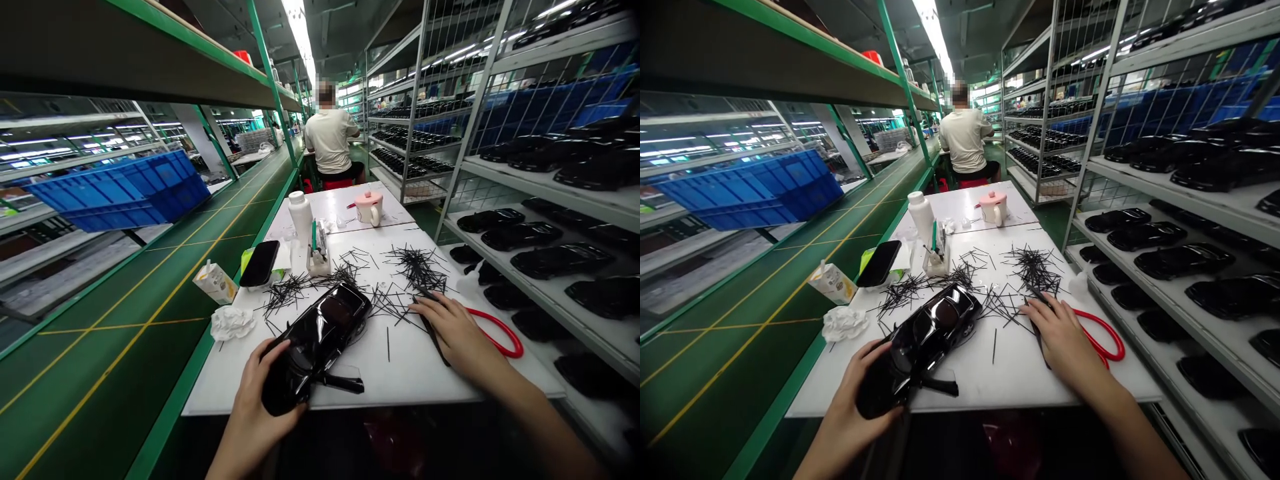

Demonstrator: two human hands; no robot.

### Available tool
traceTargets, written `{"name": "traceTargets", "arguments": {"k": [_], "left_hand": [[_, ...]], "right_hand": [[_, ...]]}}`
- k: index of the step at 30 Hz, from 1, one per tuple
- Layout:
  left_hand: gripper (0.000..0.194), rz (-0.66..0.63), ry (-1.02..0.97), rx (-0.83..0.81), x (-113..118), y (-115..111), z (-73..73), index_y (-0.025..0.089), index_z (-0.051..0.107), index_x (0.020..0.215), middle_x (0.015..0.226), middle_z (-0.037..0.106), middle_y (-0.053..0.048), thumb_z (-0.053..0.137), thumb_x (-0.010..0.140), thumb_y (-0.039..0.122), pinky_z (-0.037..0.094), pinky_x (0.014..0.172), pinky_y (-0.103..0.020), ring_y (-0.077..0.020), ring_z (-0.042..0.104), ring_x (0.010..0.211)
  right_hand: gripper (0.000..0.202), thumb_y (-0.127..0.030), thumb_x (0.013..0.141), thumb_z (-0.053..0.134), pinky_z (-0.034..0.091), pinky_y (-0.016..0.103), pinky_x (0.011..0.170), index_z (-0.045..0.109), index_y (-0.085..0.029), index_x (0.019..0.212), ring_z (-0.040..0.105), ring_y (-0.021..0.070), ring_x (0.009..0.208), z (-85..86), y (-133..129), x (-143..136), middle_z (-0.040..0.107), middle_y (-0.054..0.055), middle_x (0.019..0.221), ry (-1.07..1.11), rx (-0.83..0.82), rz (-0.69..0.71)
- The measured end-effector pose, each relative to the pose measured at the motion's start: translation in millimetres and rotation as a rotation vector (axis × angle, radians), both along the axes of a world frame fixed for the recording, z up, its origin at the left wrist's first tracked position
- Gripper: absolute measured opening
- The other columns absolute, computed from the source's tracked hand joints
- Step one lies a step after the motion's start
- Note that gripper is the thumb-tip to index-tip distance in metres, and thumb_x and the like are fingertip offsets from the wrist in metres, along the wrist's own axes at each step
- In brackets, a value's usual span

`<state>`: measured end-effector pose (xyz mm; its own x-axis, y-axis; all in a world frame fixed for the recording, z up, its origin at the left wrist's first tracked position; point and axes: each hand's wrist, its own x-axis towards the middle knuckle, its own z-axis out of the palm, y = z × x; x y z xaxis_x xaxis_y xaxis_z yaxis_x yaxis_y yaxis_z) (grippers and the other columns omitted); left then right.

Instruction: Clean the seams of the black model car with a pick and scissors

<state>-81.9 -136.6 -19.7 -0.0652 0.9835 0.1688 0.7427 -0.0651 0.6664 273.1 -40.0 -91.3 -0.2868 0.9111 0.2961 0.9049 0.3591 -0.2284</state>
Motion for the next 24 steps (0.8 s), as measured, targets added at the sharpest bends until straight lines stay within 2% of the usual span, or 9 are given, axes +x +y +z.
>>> {"name": "traceTargets", "arguments": {"k": [3,7,11,16,19,21,24], "left_hand": [[0.064,-0.032,-0.011,-0.013,4,1,3.7,0.034,0.051,0.13,0.146,0.039,-0.007,0.066,0.07,0.019,0.032,0.115,-0.058,-0.0321,0.038,0.139],[0.065,-0.107,-0.014,-0.034,8,5,1.7,0.034,0.05,0.13,0.145,0.039,-0.007,0.065,0.069,0.015,0.035,0.113,-0.056,-0.0315,0.039,0.139],[0.066,-0.187,0.023,-0.012,12,13,2.1,0.035,0.049,0.129,0.145,0.038,-0.007,0.066,0.068,0.015,0.038,0.111,-0.056,-0.0322,0.04,0.138],[0.066,-0.217,0.056,-0.002,24,15,16.0,0.035,0.05,0.128,0.145,0.04,-0.007,0.069,0.067,0.016,0.038,0.112,-0.055,-0.0322,0.04,0.138],[0.069,-0.163,0.039,0.002,32,13,22.5,0.034,0.048,0.13,0.147,0.04,-0.007,0.073,0.067,0.018,0.037,0.113,-0.054,-0.0318,0.041,0.137],[0.072,-0.136,0.027,0.021,36,11,24.2,0.034,0.046,0.132,0.148,0.04,-0.007,0.075,0.068,0.02,0.037,0.113,-0.055,-0.0318,0.041,0.137],[0.073,-0.112,0.007,0.086,42,10,24.7,0.033,0.045,0.134,0.148,0.041,-0.009,0.077,0.069,0.024,0.04,0.111,-0.054,-0.0322,0.043,0.137]], "right_hand": [[0.04,-0.022,0.094,0.037,0.047,0.049,0.102,0.055,-0.018,0.129,0.052,0.0312,0.123,3.7,-2,9,0.063,0.011,0.127,0.078,0.037,-0.093],[0.037,-0.039,0.096,0.038,0.05,0.047,0.09,0.058,-0.017,0.117,0.058,0.0314,0.103,9.0,-10,27,0.065,0.013,0.113,0.092,0.001,-0.225],[0.038,-0.04,0.096,0.036,0.048,0.046,0.09,0.056,-0.018,0.118,0.058,0.0303,0.103,11.9,-20,32,0.063,0.012,0.116,0.087,-0.055,-0.248],[0.042,-0.041,0.095,0.037,0.049,0.046,0.087,0.055,-0.017,0.123,0.06,0.0319,0.102,12.1,-23,32,0.064,0.013,0.114,0.052,-0.081,-0.343],[0.041,-0.041,0.094,0.038,0.049,0.048,0.087,0.057,-0.015,0.12,0.06,0.0338,0.101,15.2,-23,33,0.065,0.015,0.11,0.048,-0.045,-0.321],[0.037,-0.041,0.094,0.04,0.049,0.047,0.086,0.059,-0.017,0.114,0.061,0.0323,0.099,23.2,-26,28,0.066,0.013,0.108,0.14,0.015,-0.279],[0.023,-0.038,0.095,0.047,0.052,0.037,0.078,0.062,-0.024,0.104,0.063,0.0244,0.089,43.9,-36,7,0.066,0.008,0.1,0.383,0.045,-0.088]]}}
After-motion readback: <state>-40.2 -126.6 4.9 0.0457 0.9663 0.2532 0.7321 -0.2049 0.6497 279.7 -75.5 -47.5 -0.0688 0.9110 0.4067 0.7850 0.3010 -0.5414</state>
